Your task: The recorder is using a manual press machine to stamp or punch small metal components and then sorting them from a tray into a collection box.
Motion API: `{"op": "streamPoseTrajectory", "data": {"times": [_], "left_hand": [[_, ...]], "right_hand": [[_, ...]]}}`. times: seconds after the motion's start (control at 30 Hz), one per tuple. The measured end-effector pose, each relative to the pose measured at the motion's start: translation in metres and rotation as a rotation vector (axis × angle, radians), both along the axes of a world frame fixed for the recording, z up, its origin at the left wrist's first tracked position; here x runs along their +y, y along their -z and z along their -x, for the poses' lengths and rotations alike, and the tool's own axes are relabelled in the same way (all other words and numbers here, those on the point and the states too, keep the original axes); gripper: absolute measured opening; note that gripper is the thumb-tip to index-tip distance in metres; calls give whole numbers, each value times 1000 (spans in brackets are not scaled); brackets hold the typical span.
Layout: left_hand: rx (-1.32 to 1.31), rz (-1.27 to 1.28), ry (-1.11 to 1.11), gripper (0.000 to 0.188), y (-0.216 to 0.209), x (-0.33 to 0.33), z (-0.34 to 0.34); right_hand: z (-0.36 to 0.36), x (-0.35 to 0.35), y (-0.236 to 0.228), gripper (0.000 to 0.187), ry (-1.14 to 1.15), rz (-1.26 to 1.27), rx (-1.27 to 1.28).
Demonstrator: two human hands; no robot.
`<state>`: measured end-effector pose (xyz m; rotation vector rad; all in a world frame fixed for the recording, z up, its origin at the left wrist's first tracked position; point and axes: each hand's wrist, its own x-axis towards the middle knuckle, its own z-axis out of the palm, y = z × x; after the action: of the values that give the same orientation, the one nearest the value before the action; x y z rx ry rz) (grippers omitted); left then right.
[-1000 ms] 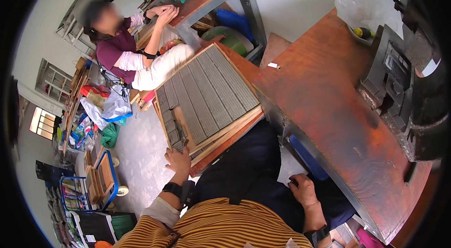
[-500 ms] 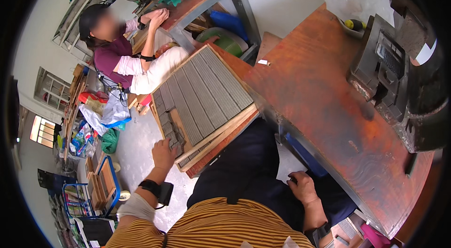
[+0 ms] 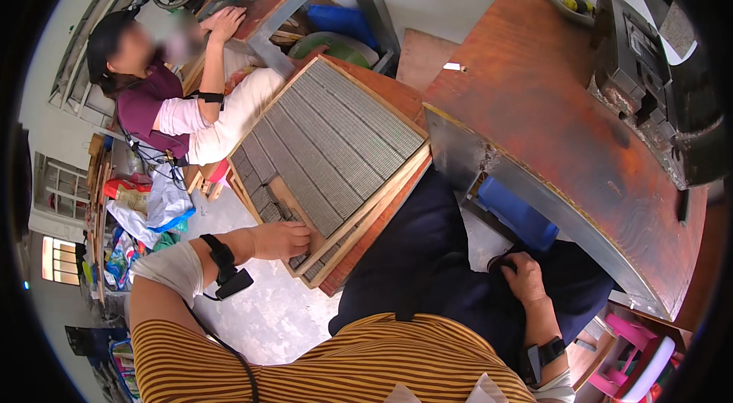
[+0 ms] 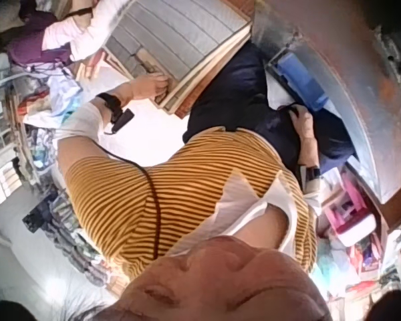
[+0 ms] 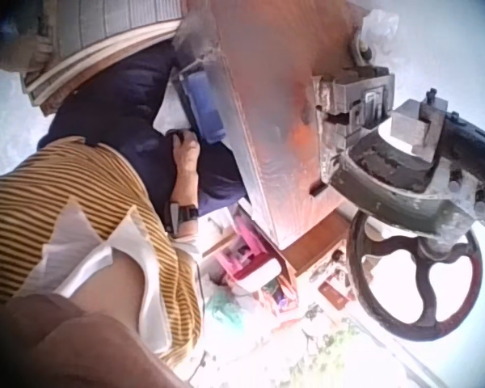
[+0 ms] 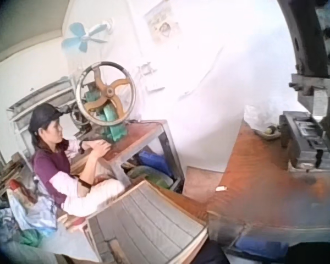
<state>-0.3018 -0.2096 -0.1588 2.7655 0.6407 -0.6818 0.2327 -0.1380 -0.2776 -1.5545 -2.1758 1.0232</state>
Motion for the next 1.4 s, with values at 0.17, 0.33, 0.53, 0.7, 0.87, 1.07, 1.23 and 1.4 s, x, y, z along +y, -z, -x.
{"op": "streamPoseTrajectory", "data": {"times": [0.17,0.33,0.53,0.7,0.87,1.07,1.23,1.4], "left_hand": [[-77,222,-5,21,7,13,7],[-136,74,13,21,6,7,10],[-118,-84,1,28,-4,-6,3],[-114,-44,-132,37,0,-10,10],[-32,16,-285,42,-7,-14,0],[-100,-124,-125,43,2,-13,4],[72,83,-237,55,-7,-5,-11],[6,69,-469,56,2,-13,-6]], "right_hand": [[6,-12,-2,22,-36,-10,-47],[6,-12,0,24,-44,-48,-80],[4,-9,3,23,-71,6,-171],[6,-8,2,23,-90,43,-195],[7,-9,0,23,-101,49,-214],[6,-7,2,24,-105,54,-230],[5,-10,8,24,-114,30,-224],[7,-8,3,24,-111,28,-220]]}}
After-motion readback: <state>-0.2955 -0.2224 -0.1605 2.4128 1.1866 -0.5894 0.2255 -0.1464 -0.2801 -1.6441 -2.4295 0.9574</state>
